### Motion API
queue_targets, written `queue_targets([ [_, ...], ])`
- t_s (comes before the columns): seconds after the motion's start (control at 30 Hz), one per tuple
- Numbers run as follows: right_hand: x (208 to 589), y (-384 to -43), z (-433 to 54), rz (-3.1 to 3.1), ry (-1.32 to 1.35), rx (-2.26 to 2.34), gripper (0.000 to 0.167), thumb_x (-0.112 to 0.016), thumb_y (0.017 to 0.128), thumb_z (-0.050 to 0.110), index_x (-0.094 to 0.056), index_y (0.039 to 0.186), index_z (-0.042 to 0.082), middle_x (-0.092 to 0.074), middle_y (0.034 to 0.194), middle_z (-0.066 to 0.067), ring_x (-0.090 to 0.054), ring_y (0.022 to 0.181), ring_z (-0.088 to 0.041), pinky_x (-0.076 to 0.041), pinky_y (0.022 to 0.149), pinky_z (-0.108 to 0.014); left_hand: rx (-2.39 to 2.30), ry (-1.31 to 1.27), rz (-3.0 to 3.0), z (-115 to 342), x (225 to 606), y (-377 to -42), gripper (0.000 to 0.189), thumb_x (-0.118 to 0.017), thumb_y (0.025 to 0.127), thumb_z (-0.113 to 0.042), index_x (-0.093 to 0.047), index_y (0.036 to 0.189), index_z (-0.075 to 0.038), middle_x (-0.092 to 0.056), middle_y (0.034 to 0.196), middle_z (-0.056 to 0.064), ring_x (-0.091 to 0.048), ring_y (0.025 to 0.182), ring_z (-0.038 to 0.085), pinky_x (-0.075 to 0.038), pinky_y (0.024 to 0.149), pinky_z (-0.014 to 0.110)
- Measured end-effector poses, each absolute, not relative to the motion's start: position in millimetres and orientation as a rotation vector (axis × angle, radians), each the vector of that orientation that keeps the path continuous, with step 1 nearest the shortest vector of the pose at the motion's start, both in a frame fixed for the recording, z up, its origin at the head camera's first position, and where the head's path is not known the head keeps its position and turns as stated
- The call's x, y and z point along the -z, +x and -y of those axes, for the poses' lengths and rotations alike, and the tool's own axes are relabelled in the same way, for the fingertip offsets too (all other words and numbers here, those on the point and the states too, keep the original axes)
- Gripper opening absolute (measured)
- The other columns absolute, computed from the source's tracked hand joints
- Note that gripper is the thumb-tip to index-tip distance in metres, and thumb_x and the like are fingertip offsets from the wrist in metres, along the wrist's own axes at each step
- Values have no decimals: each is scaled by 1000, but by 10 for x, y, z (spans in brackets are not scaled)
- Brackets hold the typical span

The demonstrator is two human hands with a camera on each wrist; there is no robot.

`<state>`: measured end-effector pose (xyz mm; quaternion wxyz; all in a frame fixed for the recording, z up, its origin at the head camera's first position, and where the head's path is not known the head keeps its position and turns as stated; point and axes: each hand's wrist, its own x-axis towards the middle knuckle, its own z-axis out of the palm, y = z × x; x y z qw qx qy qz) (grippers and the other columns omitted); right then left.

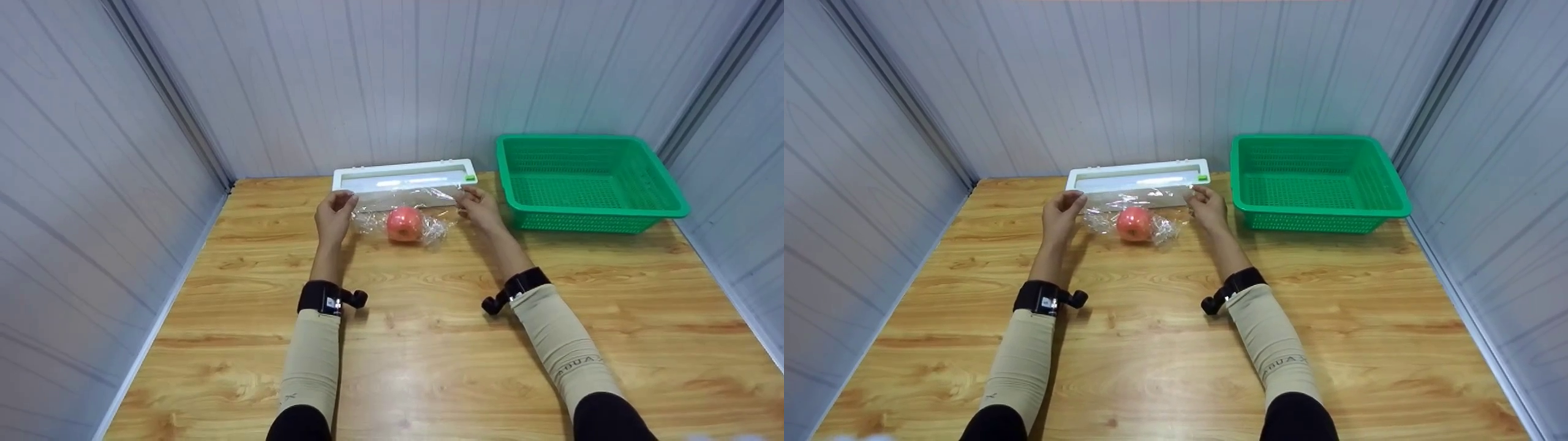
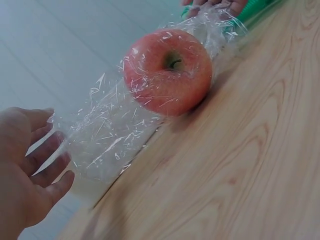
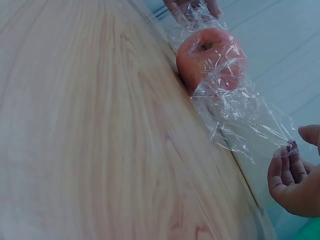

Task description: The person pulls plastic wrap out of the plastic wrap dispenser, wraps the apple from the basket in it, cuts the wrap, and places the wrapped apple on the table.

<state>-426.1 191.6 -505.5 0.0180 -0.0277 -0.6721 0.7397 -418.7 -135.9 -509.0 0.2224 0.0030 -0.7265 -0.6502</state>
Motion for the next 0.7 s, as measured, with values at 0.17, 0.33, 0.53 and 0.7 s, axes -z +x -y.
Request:
queue_targets([
  [0.17,5070,-4224,-1924,2132,17,-2151,43,-68,105,17,-62,143,-2,-63,87,3,-61,81,-12,-58,77,-28,1821,-47,2002,1392,5073,-4189,15,-75,98,-6,-74,107,6,-72,98,9,-63,90,15,-52,84,26],
  [0.33,5102,-4181,-1946,2185,25,-1991,37,-72,103,24,-72,129,-3,-66,88,6,-61,83,-10,-58,82,-37,1834,-52,2007,1419,5081,-4191,15,-75,99,-6,-75,107,6,-73,97,9,-63,88,14,-52,83,24],
  [0.53,5100,-4122,-2012,2190,22,-1995,40,-72,103,25,-72,127,-6,-70,97,1,-62,90,-12,-58,85,-35,1920,-71,2009,1427,5051,-4152,17,-75,98,-6,-73,107,9,-71,92,3,-61,85,11,-50,78,22],
  [0.7,5078,-4058,-1997,2185,48,-2082,43,-71,103,22,-67,131,-10,-74,104,0,-65,101,-19,-58,85,-29,1971,-94,2039,1494,5046,-4133,20,-75,99,-10,-73,109,7,-72,94,3,-63,88,13,-53,81,24],
])
